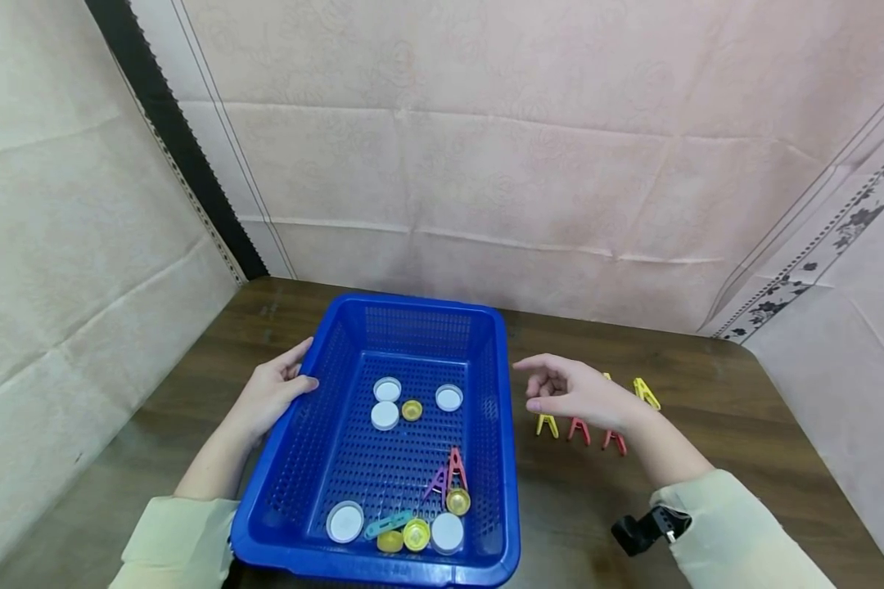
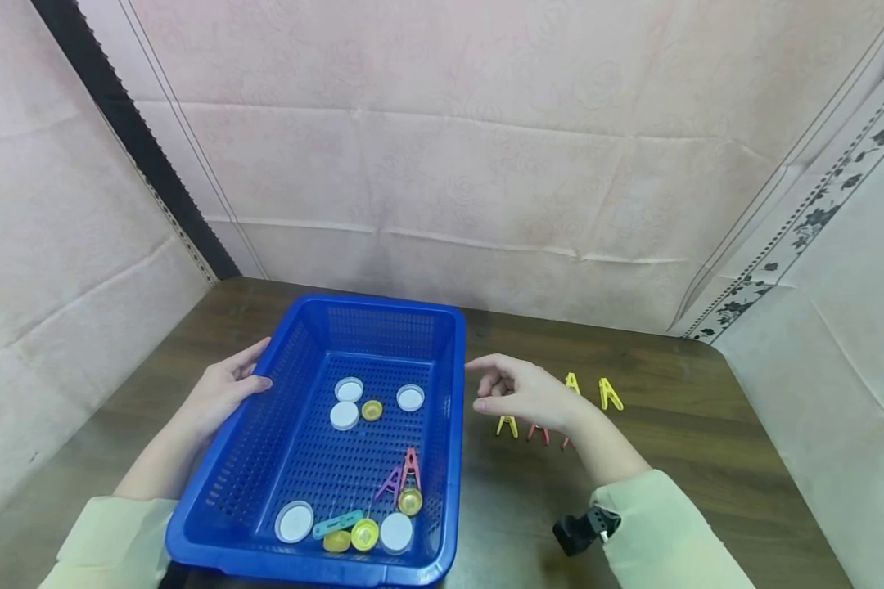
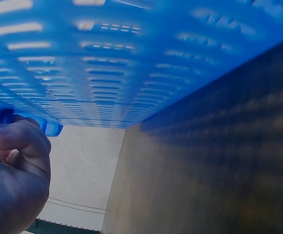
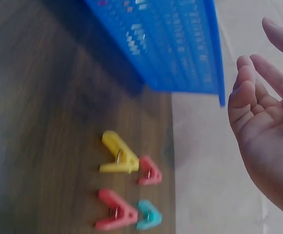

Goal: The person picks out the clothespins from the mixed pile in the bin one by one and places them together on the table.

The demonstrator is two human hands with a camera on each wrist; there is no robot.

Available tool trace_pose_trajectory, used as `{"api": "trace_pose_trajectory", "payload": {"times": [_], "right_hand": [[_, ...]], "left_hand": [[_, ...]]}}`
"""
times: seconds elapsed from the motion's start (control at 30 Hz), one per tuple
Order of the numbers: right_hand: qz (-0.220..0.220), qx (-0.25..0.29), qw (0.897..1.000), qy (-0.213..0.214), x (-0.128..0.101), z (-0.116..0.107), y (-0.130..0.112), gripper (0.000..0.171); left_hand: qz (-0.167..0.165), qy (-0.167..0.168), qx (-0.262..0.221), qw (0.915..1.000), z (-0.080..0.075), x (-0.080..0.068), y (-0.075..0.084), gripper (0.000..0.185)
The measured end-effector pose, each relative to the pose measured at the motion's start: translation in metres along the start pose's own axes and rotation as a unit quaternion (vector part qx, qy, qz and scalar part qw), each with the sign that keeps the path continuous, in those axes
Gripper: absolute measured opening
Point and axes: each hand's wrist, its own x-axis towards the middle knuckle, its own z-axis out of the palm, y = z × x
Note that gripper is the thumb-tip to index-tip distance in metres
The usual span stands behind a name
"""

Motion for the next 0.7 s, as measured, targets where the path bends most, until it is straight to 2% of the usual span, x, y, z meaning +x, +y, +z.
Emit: {"api": "trace_pose_trajectory", "payload": {"times": [0.23,0.4,0.7], "right_hand": [[-0.003,0.023,1.000,-0.007,0.007,0.008,-0.020,0.052],[-0.006,0.020,1.000,-0.019,0.010,0.012,-0.030,0.051],[-0.011,0.012,0.998,-0.067,0.018,0.028,-0.052,0.044]], "left_hand": [[0.002,0.002,-0.001,1.0000,0.000,0.001,0.000,0.067],[0.005,-0.001,0.008,1.0000,0.000,0.001,0.001,0.067],[0.011,0.001,0.019,0.9998,-0.001,0.002,-0.001,0.067]]}}
